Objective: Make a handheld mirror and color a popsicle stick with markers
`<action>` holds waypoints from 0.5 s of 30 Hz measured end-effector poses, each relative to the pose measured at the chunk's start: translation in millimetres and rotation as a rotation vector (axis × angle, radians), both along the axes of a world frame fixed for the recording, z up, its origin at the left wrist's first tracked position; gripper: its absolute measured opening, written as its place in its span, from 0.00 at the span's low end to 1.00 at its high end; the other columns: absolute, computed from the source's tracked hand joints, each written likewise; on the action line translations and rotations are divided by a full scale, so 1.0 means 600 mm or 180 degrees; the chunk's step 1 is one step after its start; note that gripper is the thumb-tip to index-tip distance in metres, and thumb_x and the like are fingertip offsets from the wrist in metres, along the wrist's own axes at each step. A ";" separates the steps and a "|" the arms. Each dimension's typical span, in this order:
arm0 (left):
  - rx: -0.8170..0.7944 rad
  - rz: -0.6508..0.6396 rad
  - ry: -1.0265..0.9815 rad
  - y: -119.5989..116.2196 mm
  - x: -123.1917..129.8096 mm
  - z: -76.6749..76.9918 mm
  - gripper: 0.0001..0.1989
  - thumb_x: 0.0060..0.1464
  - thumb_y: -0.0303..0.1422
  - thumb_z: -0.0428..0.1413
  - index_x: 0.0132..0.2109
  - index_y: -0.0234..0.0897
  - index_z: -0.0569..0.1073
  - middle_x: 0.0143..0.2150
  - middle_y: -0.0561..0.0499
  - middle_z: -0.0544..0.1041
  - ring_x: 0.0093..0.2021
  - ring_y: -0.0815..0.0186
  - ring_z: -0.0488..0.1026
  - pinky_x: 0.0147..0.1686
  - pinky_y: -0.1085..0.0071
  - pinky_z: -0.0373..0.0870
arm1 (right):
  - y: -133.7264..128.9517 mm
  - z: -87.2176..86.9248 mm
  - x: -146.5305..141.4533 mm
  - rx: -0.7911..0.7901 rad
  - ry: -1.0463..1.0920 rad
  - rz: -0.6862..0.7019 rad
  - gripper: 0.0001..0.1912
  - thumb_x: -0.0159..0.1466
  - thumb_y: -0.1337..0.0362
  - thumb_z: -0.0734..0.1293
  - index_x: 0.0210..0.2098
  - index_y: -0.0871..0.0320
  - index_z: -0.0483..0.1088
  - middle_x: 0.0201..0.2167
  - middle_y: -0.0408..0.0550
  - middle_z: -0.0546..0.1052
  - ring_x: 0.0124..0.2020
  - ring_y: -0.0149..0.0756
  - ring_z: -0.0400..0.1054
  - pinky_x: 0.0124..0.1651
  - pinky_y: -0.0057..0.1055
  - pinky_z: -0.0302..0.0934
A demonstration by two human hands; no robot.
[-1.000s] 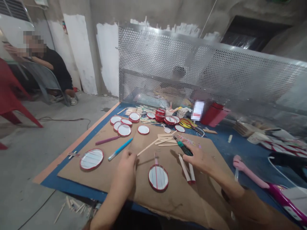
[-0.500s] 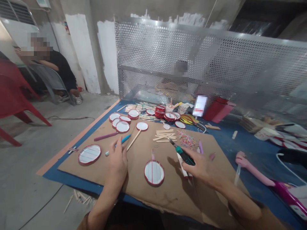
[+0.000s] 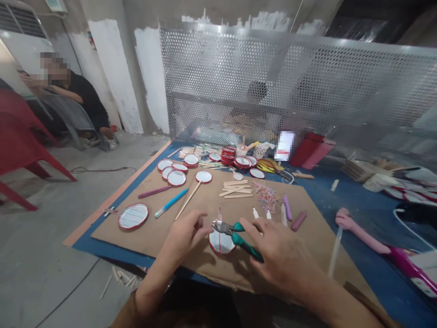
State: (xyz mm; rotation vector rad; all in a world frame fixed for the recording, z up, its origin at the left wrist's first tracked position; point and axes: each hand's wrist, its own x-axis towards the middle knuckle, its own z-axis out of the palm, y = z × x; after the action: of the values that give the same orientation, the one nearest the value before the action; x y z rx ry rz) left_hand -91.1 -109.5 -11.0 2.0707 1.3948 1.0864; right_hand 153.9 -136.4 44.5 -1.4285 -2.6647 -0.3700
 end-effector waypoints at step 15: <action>-0.0538 0.0500 -0.1470 -0.003 -0.014 0.000 0.09 0.58 0.38 0.53 0.32 0.38 0.70 0.18 0.60 0.68 0.15 0.73 0.63 0.17 0.78 0.59 | 0.038 0.006 0.098 -0.0441 0.0565 -0.1368 0.31 0.59 0.58 0.65 0.61 0.59 0.62 0.49 0.58 0.74 0.47 0.51 0.70 0.47 0.43 0.62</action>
State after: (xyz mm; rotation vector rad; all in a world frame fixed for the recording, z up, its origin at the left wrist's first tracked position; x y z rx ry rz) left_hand -99.5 -111.5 -11.2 1.4884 1.3680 1.3527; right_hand 213.0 -113.7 48.0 -1.9754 -2.2711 -0.0808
